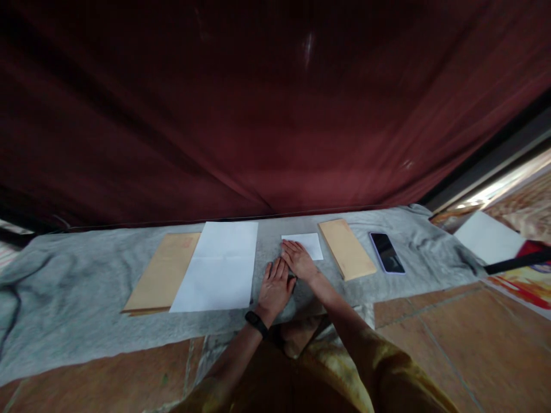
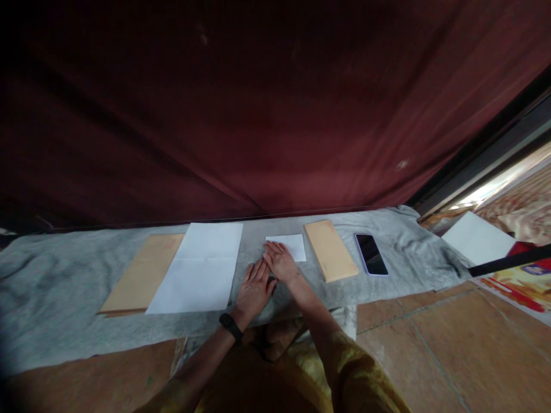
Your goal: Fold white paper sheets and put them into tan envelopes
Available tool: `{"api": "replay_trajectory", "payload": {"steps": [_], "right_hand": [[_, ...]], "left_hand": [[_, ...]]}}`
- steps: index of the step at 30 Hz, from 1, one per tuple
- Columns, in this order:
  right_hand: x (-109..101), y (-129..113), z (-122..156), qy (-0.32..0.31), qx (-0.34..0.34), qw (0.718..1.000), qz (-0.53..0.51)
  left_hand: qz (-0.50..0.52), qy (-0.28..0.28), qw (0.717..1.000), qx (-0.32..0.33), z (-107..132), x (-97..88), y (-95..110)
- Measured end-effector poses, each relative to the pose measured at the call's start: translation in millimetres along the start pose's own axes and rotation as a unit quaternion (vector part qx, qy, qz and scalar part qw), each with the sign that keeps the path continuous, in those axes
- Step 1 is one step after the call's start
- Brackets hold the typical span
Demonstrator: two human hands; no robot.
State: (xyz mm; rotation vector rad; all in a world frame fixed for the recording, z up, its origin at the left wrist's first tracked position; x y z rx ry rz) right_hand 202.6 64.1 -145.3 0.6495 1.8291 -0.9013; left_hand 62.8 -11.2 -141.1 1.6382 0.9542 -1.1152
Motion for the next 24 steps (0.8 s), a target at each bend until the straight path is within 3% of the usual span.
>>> {"api": "replay_trajectory", "payload": {"steps": [10, 16, 24], "right_hand": [[2.8, 12.6, -7.9, 0.005, 0.072, 0.995, 0.064], [0.7, 24.2, 11.7, 0.036, 0.138, 0.986, 0.089], [-7.5, 33.8, 41.6, 0.051, 0.164, 0.98, 0.104]], "left_hand": [[0.001, -0.001, 1.0, 0.0, -0.5, 0.6, -0.8], [-0.006, -0.013, 1.0, -0.002, -0.4, 1.9, -2.1], [-0.001, -0.002, 1.0, -0.008, 0.0, 1.8, -1.3]]}}
Point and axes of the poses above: each hand's wrist, its own z-axis away from the middle knuckle, its own x-axis out of the palm, y = z × x, the point moved 1 cm from there along -z, towards the middle knuckle, and after that the axes turned 11 degrees about -x, right-handed, at the moved point
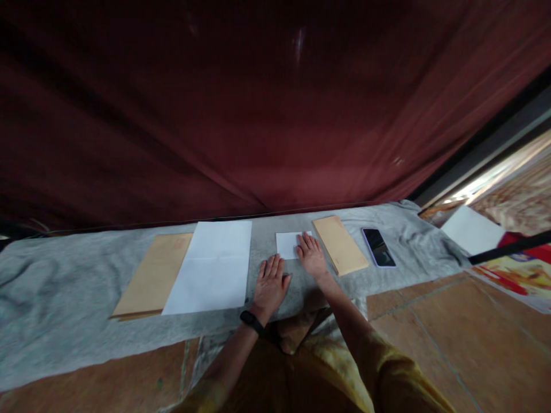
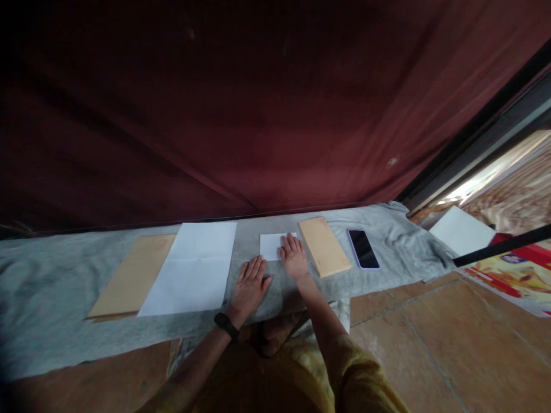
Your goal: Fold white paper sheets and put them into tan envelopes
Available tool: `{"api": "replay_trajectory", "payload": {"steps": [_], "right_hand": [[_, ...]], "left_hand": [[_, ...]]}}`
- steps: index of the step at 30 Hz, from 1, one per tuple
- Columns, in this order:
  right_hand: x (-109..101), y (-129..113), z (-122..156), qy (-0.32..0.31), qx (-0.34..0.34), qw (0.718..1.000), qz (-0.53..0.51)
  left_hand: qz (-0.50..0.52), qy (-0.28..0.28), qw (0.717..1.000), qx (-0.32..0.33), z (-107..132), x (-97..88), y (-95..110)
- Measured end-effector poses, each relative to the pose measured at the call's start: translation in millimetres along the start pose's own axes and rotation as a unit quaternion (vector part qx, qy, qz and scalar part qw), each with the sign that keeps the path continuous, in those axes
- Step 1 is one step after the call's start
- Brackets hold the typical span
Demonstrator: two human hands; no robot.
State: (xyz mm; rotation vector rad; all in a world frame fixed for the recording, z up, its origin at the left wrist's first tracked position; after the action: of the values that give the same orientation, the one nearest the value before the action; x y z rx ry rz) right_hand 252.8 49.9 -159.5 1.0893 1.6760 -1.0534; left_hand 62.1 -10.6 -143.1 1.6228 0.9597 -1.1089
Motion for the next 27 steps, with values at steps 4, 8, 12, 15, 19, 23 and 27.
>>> {"api": "replay_trajectory", "payload": {"steps": [4, 8, 12, 15, 19, 23, 27], "right_hand": [[-0.9, 1.7, 6.7, 0.002, 0.008, 1.0, 0.003], [-1.3, 0.9, 12.5, -0.001, 0.007, 1.0, 0.008], [-2.4, 0.5, 16.6, -0.004, -0.004, 1.0, 0.009], [-2.5, 1.3, 17.4, -0.004, -0.007, 1.0, 0.009], [-0.1, 3.8, 18.1, -0.004, -0.014, 1.0, 0.011], [5.6, 8.0, 19.9, -0.007, -0.017, 1.0, 0.018], [10.9, 11.3, 20.9, -0.021, -0.015, 0.999, 0.021]], "left_hand": [[-0.007, 0.003, 1.0, -0.007, 1.4, 0.8, -0.1], [-0.012, 0.001, 1.0, -0.009, 1.8, 0.4, 0.5], [-0.01, -0.006, 1.0, -0.005, 0.9, -0.6, 1.8], [-0.006, -0.011, 1.0, -0.008, 1.5, -0.3, 1.6], [0.002, -0.009, 1.0, -0.015, 10.8, -1.3, -0.3], [0.025, -0.004, 1.0, -0.009, 28.8, -9.7, -5.8], [0.024, 0.038, 0.998, -0.041, 35.8, -36.3, -40.0]]}}
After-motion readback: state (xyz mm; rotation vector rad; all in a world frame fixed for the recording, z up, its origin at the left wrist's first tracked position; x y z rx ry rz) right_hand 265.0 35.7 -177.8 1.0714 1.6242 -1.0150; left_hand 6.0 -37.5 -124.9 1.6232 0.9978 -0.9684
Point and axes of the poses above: each hand's wrist, its own z-axis away from the middle knuckle, its own x-axis out of the palm, y = z × x, the point moved 1 cm from there along -z, towards the middle knuckle, and after that the axes turned 11 degrees about -x, right-handed, at the moved point
